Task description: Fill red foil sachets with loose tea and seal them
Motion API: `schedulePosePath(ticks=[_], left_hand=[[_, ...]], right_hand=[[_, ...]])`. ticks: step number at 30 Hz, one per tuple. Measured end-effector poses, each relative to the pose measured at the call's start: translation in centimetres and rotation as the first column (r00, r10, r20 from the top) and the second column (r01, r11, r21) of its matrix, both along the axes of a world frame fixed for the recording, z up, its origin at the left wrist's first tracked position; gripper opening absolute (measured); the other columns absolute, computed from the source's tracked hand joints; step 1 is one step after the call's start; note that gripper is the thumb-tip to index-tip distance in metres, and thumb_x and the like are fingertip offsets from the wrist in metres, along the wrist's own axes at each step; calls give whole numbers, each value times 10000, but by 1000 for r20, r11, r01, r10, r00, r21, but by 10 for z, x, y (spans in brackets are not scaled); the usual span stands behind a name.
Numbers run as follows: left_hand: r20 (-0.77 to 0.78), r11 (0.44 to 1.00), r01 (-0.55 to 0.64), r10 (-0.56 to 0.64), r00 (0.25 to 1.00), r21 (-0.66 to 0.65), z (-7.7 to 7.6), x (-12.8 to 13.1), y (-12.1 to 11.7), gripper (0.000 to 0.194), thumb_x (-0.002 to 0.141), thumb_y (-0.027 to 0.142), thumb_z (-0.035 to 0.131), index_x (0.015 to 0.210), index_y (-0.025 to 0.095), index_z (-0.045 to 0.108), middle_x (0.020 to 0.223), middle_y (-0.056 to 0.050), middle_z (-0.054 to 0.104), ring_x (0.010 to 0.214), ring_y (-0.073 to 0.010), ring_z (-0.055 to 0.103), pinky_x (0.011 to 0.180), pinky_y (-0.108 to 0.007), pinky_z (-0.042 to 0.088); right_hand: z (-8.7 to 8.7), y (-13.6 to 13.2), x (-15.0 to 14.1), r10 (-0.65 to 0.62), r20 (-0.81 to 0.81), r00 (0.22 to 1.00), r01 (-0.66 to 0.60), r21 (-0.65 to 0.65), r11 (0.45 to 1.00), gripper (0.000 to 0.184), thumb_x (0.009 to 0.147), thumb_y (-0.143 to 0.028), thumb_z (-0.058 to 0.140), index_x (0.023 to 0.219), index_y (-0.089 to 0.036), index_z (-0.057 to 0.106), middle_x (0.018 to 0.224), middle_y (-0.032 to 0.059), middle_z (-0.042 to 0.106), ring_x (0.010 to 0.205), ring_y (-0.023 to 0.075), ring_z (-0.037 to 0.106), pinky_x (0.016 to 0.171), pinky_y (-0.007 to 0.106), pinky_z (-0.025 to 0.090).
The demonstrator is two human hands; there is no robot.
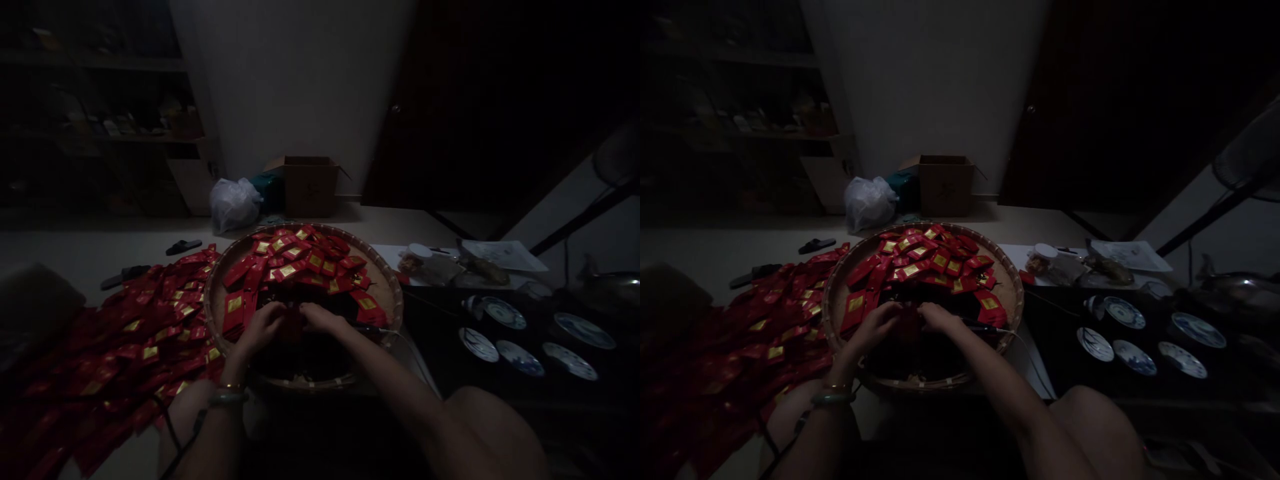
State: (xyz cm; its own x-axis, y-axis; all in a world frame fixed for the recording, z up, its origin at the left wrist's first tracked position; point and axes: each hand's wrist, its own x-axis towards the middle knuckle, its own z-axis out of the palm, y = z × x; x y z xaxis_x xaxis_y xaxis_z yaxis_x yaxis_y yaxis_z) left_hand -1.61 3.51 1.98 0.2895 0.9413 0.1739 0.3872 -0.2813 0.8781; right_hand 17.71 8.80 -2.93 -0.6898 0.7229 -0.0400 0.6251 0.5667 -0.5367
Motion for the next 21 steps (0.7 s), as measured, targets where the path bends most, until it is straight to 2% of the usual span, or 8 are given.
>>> schedulePosePath(ticks=[4,8,9,10,13,15,18,21], left_hand=[[-33,982,-32,39,999,184,-7,-2,3,111,775,175,572,800,189,678,1120,-104,608,1013,-225,598,884,-354,473],[-75,946,-50,78,994,320,-16,-1,6,104,785,160,593,776,201,689,1171,-88,562,1017,-216,594,861,-358,501],[-85,939,-45,79,993,341,-18,-1,6,109,788,154,593,778,203,691,1182,-83,555,1001,-206,599,854,-352,507],[-91,934,-42,80,993,356,-20,0,7,115,792,149,592,783,204,693,1193,-80,549,981,-195,604,847,-346,512],[-88,927,-42,80,993,372,-24,2,8,115,788,140,600,808,200,696,1187,-82,550,924,-174,615,808,-327,530],[-80,922,-48,85,993,384,-25,2,9,115,781,135,606,811,198,698,1175,-84,555,922,-177,616,796,-326,535],[-81,912,-63,104,991,405,-23,1,8,96,772,144,624,785,198,702,1196,-89,550,945,-190,610,822,-350,527],[-74,913,-75,114,991,401,-18,0,6,75,779,166,628,778,191,699,1197,-99,570,933,-195,619,820,-360,525]], right_hand=[[12,4,10,-160,-55,986,160,-11,987,249,650,-35,620,877,-120,678,846,64,700,770,179,641,677,244,470],[52,15,20,-281,-201,938,288,2,958,245,751,-98,556,978,-108,648,932,71,697,832,160,645,720,234,486],[63,15,20,-276,-296,915,283,-18,959,242,749,-109,564,974,-115,652,925,58,700,830,157,647,723,232,488],[74,15,19,-223,-369,902,222,-45,974,238,738,-106,571,957,-128,662,911,41,703,823,154,649,722,228,490],[96,8,9,-43,-415,909,17,-68,998,265,696,-80,598,928,-166,695,866,5,712,803,148,660,726,222,490],[99,2,3,-17,-379,925,-4,-54,999,295,682,-66,611,941,-174,704,842,5,715,788,148,667,707,216,490],[94,-2,-3,-48,-373,927,37,-37,999,285,681,-41,608,914,-169,711,828,11,719,770,144,670,688,212,492],[90,-1,0,-142,-417,898,147,-19,989,245,699,-27,597,865,-165,714,823,14,721,752,142,666,699,229,498]])
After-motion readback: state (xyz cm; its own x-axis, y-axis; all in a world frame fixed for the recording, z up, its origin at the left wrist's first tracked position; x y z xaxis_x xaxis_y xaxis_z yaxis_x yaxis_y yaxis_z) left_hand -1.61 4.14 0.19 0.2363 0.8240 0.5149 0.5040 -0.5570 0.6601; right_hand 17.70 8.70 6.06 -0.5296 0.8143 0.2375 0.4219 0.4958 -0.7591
